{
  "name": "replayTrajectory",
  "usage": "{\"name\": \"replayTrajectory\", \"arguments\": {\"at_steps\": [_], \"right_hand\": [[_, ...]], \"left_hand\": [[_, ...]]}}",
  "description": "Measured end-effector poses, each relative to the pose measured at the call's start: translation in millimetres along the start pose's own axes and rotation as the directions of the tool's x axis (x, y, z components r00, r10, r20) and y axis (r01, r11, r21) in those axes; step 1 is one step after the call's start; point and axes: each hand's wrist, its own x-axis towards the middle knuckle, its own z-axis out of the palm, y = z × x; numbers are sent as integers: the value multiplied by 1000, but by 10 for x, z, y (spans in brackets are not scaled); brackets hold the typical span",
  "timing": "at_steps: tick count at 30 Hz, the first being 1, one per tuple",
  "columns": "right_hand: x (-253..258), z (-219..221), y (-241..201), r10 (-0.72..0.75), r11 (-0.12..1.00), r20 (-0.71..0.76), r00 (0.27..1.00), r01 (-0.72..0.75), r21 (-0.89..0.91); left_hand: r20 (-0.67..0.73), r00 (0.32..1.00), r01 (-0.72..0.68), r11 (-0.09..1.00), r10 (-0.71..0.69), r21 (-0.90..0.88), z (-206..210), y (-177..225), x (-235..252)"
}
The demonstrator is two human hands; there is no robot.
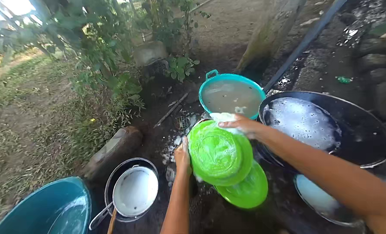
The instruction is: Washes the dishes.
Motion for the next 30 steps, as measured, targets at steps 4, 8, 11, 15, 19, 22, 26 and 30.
{"name": "replayTrajectory", "arguments": {"at_steps": [4,8,11,15,19,22,26,30], "right_hand": [[-436,365,63,-515,638,217,829,540,-550],[-767,542,755,-539,473,314,781,589,-655],[-581,267,1135,-367,575,14,930,239,-783],[-364,299,1088,-332,543,-50,942,148,-827],[-936,580,1343,-220,553,276,936,353,-755],[-1622,78,1640,-78,546,254,964,254,-798],[-2489,-487,1802,185,444,-257,948,-314,-839],[-2520,-608,1804,290,412,-316,903,-416,-811]], "left_hand": [[265,939,294,908,-217,-299,-9,118,2],[214,936,345,849,-280,-401,-15,242,-36],[253,945,279,914,-207,-295,114,88,-91],[330,935,191,969,-131,-157,470,-194,-346],[345,937,83,996,-63,-44,326,-307,-202],[391,916,31,987,-91,158,240,-420,-141],[352,927,27,961,-127,277,379,-739,-260],[362,932,-175,880,4,441,381,-1000,-254]]}}
